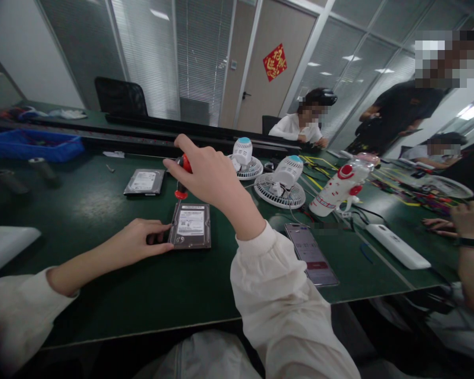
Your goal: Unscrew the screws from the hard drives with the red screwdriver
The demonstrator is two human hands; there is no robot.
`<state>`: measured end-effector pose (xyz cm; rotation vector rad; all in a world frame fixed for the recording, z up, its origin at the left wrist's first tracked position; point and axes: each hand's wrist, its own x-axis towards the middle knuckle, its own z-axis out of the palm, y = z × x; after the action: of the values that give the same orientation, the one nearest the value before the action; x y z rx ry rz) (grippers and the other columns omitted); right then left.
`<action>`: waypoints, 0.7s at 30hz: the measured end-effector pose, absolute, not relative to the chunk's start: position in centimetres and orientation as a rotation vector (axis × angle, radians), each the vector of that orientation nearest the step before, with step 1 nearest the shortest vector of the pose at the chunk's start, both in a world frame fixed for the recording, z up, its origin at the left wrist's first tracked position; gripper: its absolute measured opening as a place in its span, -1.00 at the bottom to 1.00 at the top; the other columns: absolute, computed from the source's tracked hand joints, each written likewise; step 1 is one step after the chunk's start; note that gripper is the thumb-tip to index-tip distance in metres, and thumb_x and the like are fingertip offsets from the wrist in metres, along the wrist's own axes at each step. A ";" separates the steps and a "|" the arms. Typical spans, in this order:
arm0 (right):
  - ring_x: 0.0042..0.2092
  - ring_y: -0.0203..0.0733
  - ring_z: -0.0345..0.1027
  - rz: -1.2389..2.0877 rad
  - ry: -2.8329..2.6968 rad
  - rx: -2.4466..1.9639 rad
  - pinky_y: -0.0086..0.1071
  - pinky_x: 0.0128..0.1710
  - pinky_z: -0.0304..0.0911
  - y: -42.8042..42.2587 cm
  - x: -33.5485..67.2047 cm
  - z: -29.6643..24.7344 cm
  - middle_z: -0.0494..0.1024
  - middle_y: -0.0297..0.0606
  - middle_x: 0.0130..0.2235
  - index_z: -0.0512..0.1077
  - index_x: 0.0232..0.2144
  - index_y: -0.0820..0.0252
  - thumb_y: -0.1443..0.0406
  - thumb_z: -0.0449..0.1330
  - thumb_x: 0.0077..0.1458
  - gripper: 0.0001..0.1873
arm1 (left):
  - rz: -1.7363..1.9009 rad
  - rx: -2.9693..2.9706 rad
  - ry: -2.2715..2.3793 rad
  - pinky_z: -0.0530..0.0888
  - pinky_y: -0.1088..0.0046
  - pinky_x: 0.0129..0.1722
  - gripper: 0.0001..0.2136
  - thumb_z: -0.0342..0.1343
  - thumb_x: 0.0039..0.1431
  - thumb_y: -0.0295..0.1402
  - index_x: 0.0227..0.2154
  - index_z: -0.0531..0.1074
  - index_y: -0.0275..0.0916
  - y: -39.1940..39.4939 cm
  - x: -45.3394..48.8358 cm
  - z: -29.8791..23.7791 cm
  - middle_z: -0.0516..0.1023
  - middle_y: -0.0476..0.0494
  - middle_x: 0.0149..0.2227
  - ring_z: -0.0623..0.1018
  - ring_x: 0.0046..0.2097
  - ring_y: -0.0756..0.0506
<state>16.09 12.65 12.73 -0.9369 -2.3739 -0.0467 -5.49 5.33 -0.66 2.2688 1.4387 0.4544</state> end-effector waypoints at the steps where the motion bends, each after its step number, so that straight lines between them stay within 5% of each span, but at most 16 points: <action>1: -0.41 -0.19 0.24 -0.064 -2.363 -0.961 -0.31 -0.30 0.08 12.6 16.1 12.7 0.38 -0.33 -0.44 0.44 0.11 0.18 0.00 0.10 0.43 -0.55 | 0.452 2.269 1.437 0.40 0.33 -0.28 -0.51 0.15 0.35 0.04 0.08 0.63 -0.26 5.4 -5.5 -0.7 0.59 -0.11 -0.28 0.56 -0.30 -0.14; 4: -0.42 -0.17 0.24 -0.094 -2.348 -1.022 -0.28 -0.28 0.10 12.6 16.1 12.8 0.36 -0.31 -0.44 0.46 0.05 0.18 -0.03 0.13 0.41 -0.56 | 0.447 2.272 1.436 0.41 0.32 -0.28 -0.50 0.15 0.35 0.04 0.07 0.63 -0.27 5.4 -5.5 -0.7 0.59 -0.11 -0.29 0.56 -0.30 -0.15; 11: -0.36 -0.21 0.24 0.133 -2.402 -0.808 -0.29 -0.28 0.09 12.5 16.5 12.9 0.46 -0.33 -0.31 0.31 0.16 0.19 0.25 0.12 0.26 -0.57 | 0.461 2.277 1.439 0.41 0.36 -0.30 -0.51 0.15 0.35 0.07 0.04 0.64 -0.24 5.4 -5.6 -0.9 0.61 -0.11 -0.29 0.56 -0.32 -0.13; 17: -0.33 -0.24 0.25 0.278 -2.387 -0.673 -0.30 -0.25 0.14 12.4 16.5 13.1 0.46 -0.33 -0.27 0.35 -0.01 0.21 0.30 0.19 0.14 -0.65 | 0.440 2.279 1.446 0.39 0.34 -0.30 -0.48 0.14 0.35 0.08 0.04 0.64 -0.27 5.4 -5.5 -0.7 0.60 -0.12 -0.29 0.56 -0.31 -0.14; 21: -0.34 -0.23 0.26 0.196 -2.395 -0.744 -0.31 -0.29 0.09 12.4 16.4 12.9 0.47 -0.33 -0.29 0.36 -0.08 0.17 0.23 0.22 0.23 -0.76 | 0.444 2.282 1.441 0.39 0.34 -0.30 -0.50 0.15 0.35 0.06 0.03 0.64 -0.27 5.5 -5.4 -0.6 0.60 -0.12 -0.29 0.56 -0.31 -0.15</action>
<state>16.41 12.44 12.92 -0.7441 -2.3951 0.1965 -5.39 5.46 -0.65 2.2817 1.4409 0.4443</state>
